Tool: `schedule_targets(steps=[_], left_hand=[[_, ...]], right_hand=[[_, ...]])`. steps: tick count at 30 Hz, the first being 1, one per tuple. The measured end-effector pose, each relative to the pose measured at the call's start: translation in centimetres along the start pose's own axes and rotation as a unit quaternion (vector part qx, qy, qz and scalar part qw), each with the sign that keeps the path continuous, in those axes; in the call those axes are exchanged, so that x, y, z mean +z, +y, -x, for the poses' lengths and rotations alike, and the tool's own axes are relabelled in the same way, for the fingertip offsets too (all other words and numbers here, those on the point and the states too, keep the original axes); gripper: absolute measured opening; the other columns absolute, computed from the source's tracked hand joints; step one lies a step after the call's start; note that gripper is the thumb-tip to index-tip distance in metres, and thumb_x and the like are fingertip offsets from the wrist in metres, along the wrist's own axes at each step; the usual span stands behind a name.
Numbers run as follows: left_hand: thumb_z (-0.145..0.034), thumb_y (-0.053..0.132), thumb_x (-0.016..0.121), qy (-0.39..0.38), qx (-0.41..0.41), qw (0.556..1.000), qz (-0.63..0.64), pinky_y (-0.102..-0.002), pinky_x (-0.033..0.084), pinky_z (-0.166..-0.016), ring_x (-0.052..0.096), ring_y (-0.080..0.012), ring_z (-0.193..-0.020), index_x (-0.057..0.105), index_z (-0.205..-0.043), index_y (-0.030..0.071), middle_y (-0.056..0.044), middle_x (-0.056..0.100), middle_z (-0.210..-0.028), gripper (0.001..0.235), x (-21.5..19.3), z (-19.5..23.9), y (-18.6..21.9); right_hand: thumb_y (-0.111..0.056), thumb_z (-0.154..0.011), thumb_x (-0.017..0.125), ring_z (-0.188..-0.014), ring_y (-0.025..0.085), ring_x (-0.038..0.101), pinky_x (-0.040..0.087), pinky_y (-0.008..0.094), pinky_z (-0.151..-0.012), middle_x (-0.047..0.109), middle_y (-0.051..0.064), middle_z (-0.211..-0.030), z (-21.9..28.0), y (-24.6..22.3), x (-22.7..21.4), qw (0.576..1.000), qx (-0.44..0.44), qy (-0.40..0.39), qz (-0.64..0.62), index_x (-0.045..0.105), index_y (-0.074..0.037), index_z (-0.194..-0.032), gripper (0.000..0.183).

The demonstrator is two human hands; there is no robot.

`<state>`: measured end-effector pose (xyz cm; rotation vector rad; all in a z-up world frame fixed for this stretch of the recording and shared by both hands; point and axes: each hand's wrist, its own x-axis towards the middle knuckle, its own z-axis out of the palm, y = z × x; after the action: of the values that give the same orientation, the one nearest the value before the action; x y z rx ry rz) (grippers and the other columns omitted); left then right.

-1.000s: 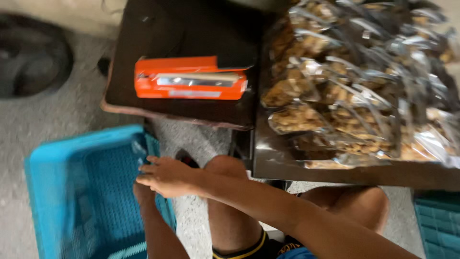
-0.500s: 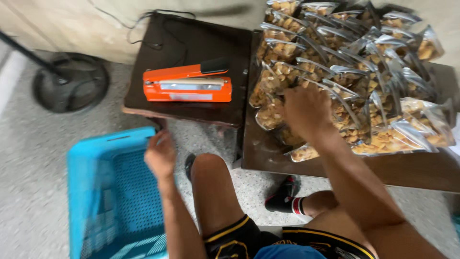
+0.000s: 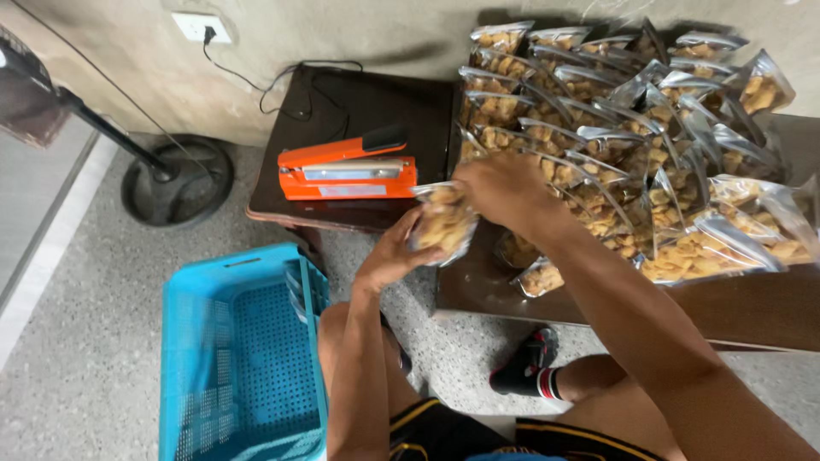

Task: The person uses a heat sealer to seal multiple plastic bags filled with snacks, placing each sealed bag into a blue plastic basket.

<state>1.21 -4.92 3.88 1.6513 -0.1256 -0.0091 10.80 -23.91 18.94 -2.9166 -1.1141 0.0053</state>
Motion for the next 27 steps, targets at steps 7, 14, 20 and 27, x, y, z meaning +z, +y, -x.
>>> schedule_targets(steps=[7, 14, 20, 27], left_hand=[[-0.073, 0.016, 0.09, 0.031, -0.023, 0.982, 0.183, -0.042, 0.05, -0.106, 0.06, -0.0263, -0.118, 0.05, -0.144, 0.003, -0.014, 0.064, -0.125, 0.083, -4.1, 1.1, -4.4], [-0.086, 0.021, 0.079, 0.008, -0.067, 0.975, 0.211, -0.032, 0.05, -0.103, 0.064, -0.0182, -0.116, 0.053, -0.139, -0.002, -0.01, 0.069, -0.123, 0.063, -8.2, 2.0, -4.4], [-0.091, 0.026, 0.073, 0.076, -0.189, 0.961, 0.187, -0.034, 0.046, -0.077, 0.061, -0.0168, -0.094, 0.062, -0.139, -0.002, -0.009, 0.072, -0.111, 0.056, -10.5, 1.5, -7.2], [-0.086, 0.016, 0.065, 0.074, -0.113, 0.914, 0.382, -0.034, 0.055, -0.096, 0.07, -0.0203, -0.107, 0.056, -0.142, -0.003, -0.013, 0.072, -0.123, 0.059, -11.6, 0.3, -7.0]], right_hand=[[-0.03, -0.096, 0.062, -0.088, 0.034, 0.073, 0.057, 0.053, -0.073, 0.075, 0.01, -0.091, -6.6, -3.5, 1.0, 0.998, -0.024, -0.035, -0.038, 0.077, -0.018, -0.099, 0.019], [-0.034, -0.099, 0.064, -0.093, 0.035, 0.072, 0.056, 0.052, -0.081, 0.076, 0.013, -0.099, -11.0, -4.4, 3.5, 0.998, 0.005, -0.028, -0.048, 0.077, -0.019, -0.112, 0.024], [-0.006, -0.091, 0.061, -0.129, 0.039, 0.059, 0.059, 0.052, -0.089, 0.054, 0.016, -0.155, -13.4, -3.0, 6.3, 0.992, -0.06, 0.113, -0.012, 0.054, 0.001, -0.147, 0.057], [-0.014, -0.092, 0.055, -0.144, 0.047, 0.038, 0.048, 0.063, -0.1, 0.028, 0.016, -0.166, -14.3, -2.2, 8.9, 0.997, -0.019, -0.047, 0.06, 0.025, -0.002, -0.159, 0.075]])
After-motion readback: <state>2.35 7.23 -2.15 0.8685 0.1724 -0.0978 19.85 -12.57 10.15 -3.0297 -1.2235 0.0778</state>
